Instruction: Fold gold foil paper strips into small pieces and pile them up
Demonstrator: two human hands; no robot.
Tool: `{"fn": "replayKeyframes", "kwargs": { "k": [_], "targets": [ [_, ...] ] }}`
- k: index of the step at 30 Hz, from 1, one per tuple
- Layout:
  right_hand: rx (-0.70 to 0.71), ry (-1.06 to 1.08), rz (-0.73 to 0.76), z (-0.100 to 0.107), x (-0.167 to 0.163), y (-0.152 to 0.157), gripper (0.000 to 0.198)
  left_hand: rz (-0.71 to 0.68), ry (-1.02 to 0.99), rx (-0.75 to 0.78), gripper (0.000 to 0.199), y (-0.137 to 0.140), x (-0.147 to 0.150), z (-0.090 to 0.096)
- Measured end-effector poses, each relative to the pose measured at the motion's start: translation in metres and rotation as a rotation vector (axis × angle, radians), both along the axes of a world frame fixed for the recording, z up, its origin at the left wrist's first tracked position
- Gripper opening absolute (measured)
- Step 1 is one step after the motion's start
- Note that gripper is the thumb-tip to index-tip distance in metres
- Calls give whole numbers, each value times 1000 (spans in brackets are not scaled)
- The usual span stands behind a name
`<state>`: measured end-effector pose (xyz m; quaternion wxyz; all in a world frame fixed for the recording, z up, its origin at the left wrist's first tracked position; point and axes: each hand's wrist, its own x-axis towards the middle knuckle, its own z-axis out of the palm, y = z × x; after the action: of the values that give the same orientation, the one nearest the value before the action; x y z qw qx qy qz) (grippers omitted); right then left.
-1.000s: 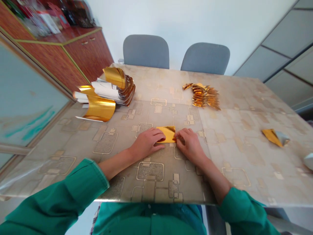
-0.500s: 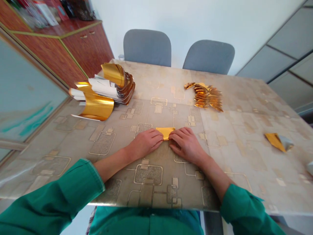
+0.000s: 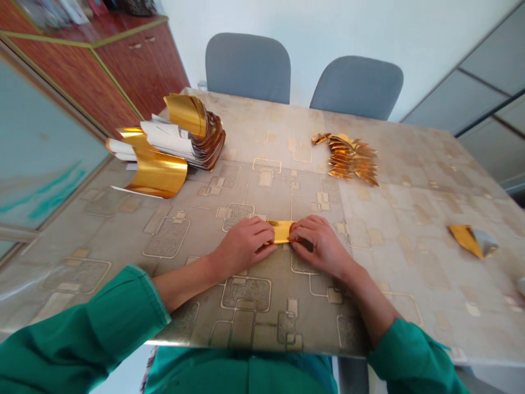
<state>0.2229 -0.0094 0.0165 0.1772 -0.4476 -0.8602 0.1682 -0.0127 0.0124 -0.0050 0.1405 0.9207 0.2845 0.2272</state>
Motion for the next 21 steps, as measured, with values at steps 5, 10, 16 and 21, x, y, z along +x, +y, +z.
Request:
{"fn": "replayKeyframes", "kwargs": {
  "k": [5, 10, 16, 21],
  "targets": [
    [-38, 38, -10, -3, 4, 3, 15, 152, 20, -49, 16, 0, -1, 3],
    [-33, 10, -104, -7, 2, 3, 18, 224, 23, -50, 17, 0, 0, 2],
    [-27, 11, -199, -9, -2, 1, 13, 257, 10, -41, 22, 3, 1, 0],
    [-39, 21, -224, -10, -3, 1, 11, 256, 43, -57, 18, 3, 1, 3]
  ]
}}
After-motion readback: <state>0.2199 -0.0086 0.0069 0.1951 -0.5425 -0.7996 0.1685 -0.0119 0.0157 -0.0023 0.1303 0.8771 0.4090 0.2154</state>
